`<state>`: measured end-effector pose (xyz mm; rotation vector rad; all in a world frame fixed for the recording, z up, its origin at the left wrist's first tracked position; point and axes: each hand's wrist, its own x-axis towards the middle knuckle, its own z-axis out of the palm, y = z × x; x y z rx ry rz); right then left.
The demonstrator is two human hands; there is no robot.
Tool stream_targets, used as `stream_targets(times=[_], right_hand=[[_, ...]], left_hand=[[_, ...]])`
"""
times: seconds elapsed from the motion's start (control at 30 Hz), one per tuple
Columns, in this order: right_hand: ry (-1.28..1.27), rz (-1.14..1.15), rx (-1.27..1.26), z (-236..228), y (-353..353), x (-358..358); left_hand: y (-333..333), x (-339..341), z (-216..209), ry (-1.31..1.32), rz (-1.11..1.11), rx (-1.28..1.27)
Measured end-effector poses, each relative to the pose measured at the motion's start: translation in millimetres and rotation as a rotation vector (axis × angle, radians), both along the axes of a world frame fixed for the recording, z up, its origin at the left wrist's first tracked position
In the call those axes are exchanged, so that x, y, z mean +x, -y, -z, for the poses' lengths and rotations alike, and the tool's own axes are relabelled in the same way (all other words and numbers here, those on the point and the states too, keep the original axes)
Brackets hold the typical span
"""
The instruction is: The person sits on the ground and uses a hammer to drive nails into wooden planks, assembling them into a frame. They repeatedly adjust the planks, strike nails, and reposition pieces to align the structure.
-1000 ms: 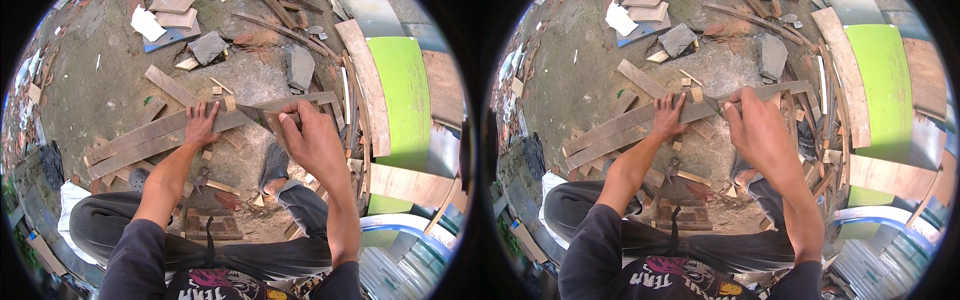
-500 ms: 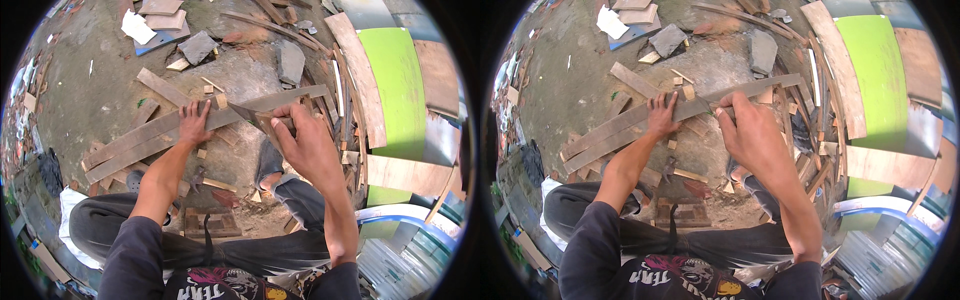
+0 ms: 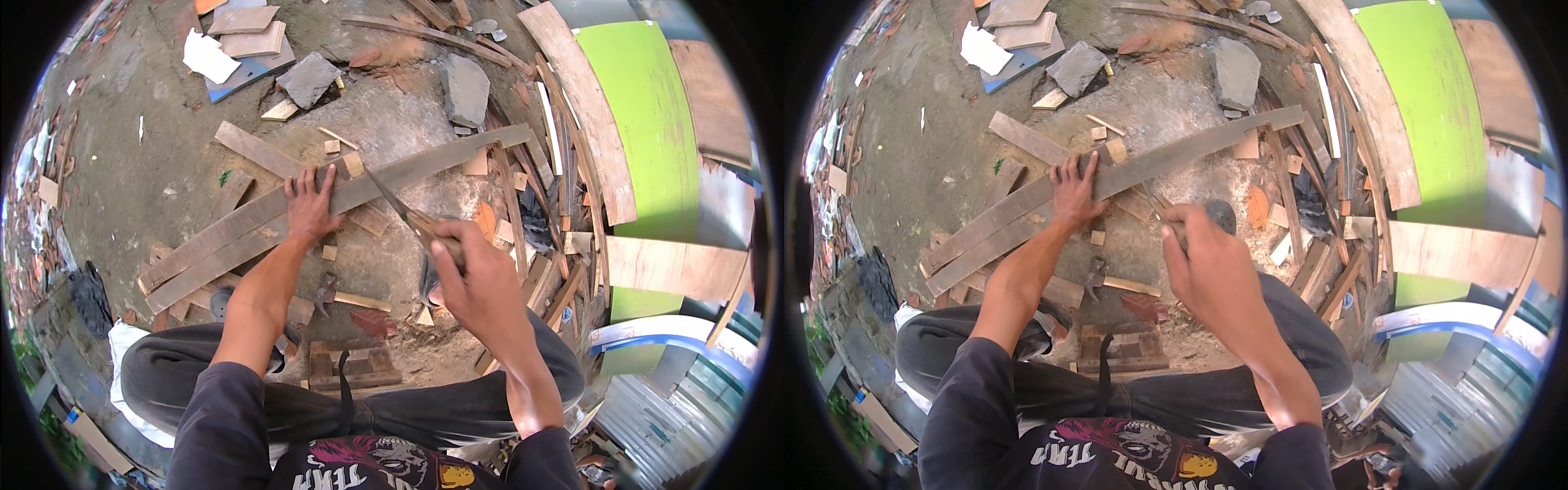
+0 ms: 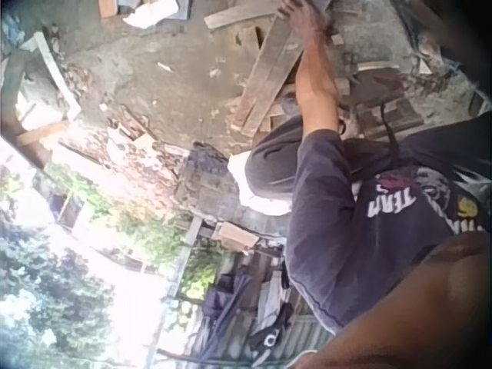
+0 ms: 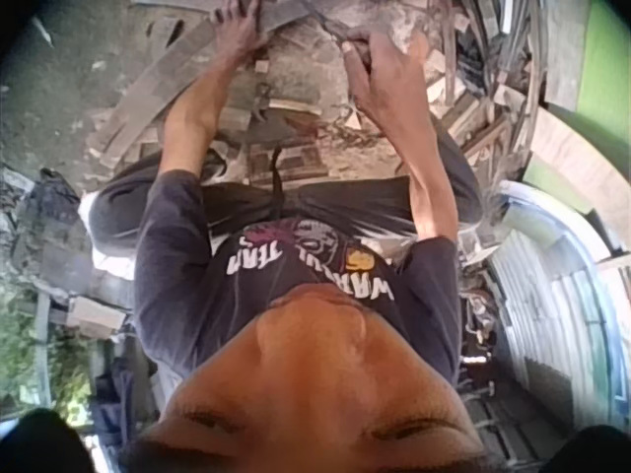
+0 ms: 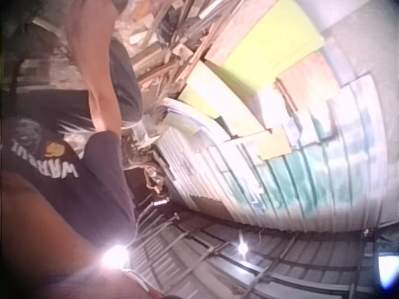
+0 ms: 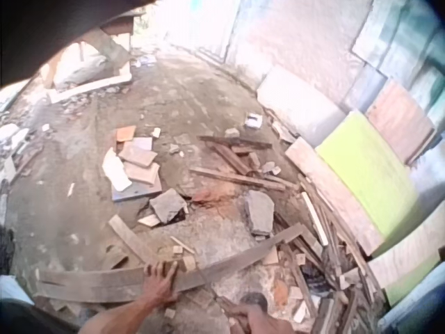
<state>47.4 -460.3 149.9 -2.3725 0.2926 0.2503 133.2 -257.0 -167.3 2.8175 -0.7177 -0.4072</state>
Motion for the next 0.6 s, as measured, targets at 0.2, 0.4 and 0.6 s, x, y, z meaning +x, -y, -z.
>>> stream_targets(times=[0.2,0.4,0.6], right_hand=[[0.028,0.032,0.032,-10.2,5.9,-10.3],[-0.008,0.032,0.018,-13.0,22.8,-11.9],[0.203,0.147,-0.096,-11.6,23.2,-42.9]], left_hand=[[4.9,0.9,-1.9,0.014,0.004,0.006],[6.7,-1.4,-7.0,-0.001,-0.007,0.017],[10.5,0.6,-13.8,-0.008,0.01,0.041]])
